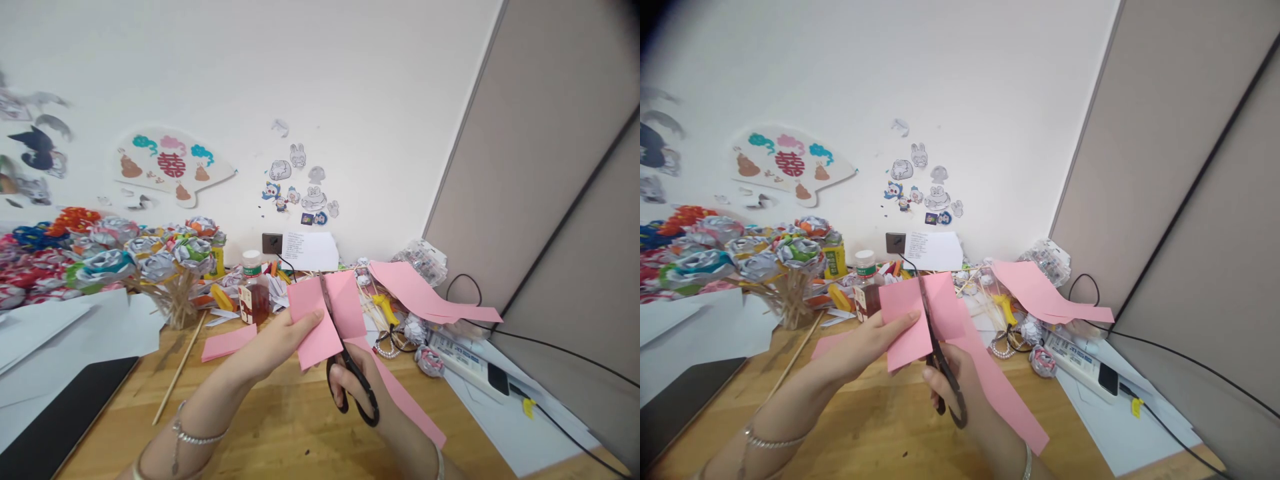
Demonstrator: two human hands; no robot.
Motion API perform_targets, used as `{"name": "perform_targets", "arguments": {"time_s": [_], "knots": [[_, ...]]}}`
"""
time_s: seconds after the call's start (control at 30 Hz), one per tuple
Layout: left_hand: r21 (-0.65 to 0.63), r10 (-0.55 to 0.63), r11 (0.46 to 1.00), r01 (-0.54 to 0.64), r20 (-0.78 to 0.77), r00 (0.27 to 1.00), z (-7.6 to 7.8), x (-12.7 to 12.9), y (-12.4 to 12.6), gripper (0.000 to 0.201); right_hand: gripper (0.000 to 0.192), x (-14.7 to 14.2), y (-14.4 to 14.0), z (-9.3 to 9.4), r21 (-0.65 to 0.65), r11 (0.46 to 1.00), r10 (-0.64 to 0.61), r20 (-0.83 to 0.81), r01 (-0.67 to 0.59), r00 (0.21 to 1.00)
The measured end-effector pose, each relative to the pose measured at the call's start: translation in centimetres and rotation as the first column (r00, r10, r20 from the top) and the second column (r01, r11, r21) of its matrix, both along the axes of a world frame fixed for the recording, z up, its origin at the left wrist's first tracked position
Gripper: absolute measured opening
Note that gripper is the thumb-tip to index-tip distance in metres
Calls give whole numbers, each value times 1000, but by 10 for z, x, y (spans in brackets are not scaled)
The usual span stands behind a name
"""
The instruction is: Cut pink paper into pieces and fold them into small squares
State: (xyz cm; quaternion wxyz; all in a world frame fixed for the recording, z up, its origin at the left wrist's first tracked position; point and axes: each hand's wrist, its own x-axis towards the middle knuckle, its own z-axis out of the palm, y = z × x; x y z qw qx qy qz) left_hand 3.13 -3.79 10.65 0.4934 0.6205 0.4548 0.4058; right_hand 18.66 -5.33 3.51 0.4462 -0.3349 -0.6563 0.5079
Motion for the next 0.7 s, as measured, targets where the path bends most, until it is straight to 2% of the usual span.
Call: {"name": "perform_targets", "arguments": {"time_s": [0.13,0.43,0.7], "knots": [[-59,-6,998,8,34,999,-3,4,2,32,28,-2,-1,4,-2,1000,9,-14,-9,1000],[-71,-29,997,34,66,997,-8,5,8,31,33,-5,1,1,-56,998,-27,-30,25,999],[-63,-76,995,80,76,994,-11,4,10,31,28,-5,6,-10,-41,998,-52,-46,50,998]]}}
